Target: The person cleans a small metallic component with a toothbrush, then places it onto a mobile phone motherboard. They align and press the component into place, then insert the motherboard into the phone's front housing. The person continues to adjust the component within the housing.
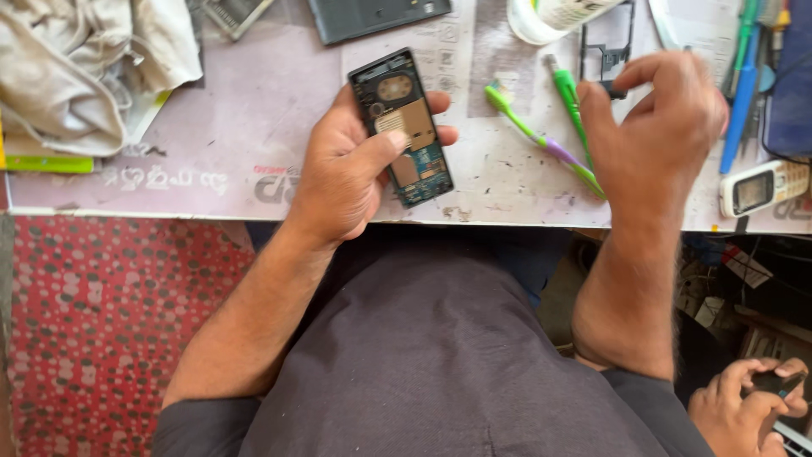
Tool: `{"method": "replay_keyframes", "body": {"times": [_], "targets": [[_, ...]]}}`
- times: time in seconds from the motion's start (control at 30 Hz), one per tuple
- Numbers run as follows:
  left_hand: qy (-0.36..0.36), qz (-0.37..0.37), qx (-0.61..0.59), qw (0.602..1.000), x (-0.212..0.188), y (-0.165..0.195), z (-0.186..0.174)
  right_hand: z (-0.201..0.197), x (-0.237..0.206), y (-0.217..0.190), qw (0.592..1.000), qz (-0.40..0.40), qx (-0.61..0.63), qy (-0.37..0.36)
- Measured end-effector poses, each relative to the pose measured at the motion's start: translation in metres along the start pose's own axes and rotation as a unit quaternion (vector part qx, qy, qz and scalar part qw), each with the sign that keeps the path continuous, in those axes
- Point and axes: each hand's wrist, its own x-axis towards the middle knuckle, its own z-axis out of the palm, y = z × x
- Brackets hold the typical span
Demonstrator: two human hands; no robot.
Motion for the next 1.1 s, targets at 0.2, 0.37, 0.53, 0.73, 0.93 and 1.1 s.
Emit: {"method": "replay_keyframes", "body": {"times": [0.2, 0.37, 0.53, 0.73, 0.93, 1.1], "targets": [[-0.017, 0.006, -0.029, 0.999, -0.001, -0.004, -0.004, -0.009, -0.011, -0.061, 0.898, 0.115, 0.355, -0.234], [-0.012, 0.015, -0.029, 0.999, -0.001, -0.004, -0.007, 0.0, -0.012, -0.084, 0.762, 0.192, 0.566, -0.251], [-0.025, 0.027, -0.049, 0.998, -0.001, -0.005, -0.008, 0.004, -0.018, -0.085, 0.662, 0.233, 0.648, -0.296], [-0.026, 0.027, -0.049, 0.998, 0.0, -0.009, -0.01, 0.012, -0.026, -0.083, 0.649, 0.251, 0.658, -0.287], [-0.069, 0.033, -0.071, 0.995, -0.002, -0.011, -0.013, 0.02, -0.034, -0.074, 0.617, 0.257, 0.691, -0.278], [-0.066, 0.036, -0.039, 0.996, -0.002, -0.009, -0.006, 0.022, -0.042, -0.081, 0.64, 0.226, 0.678, -0.281]]}}
